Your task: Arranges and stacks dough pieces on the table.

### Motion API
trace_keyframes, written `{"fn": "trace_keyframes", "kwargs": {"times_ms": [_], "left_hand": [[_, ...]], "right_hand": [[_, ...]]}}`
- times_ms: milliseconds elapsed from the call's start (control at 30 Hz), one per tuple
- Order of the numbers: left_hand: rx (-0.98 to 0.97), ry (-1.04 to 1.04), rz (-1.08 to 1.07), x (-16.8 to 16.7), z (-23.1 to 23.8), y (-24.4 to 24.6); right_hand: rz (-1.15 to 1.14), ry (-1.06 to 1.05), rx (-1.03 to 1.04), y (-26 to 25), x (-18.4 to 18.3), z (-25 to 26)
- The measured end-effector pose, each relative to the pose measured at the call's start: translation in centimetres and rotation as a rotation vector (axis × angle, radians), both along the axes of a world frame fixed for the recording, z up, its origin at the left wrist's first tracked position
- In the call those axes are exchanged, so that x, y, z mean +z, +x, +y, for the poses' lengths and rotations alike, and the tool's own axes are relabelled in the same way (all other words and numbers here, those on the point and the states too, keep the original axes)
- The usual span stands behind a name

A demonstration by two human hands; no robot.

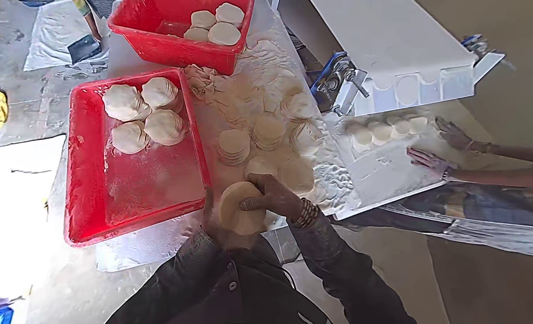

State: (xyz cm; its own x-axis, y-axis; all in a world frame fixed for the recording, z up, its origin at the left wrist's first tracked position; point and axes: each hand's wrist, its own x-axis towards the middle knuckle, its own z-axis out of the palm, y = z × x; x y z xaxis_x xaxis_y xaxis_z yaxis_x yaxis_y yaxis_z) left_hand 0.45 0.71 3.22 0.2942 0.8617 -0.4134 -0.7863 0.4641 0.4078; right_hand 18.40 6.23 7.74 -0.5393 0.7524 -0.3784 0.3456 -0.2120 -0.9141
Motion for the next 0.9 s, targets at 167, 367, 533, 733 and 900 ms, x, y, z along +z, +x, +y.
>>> {"fn": "trace_keyframes", "kwargs": {"times_ms": [167,367,533,733,900], "left_hand": [[-0.123,-0.202,0.469,-2.9,-1.6,-0.6],[-0.212,-0.293,0.603,-2.1,-2.1,-1.4],[-0.198,-0.215,0.738,-2.5,-2.4,-2.3],[-0.340,0.261,1.175,-2.5,-1.9,-3.3],[-0.089,0.622,1.425,-1.7,-3.8,-3.8]], "right_hand": [[-0.333,0.086,-0.008,0.7,-1.9,1.1],[-0.837,0.078,-0.016,2.7,-3.3,7.6],[-0.817,0.052,0.162,3.1,-6.4,10.3],[-0.786,0.112,0.241,0.9,-2.8,7.6],[-0.561,0.291,-0.124,1.9,0.4,0.3]]}}
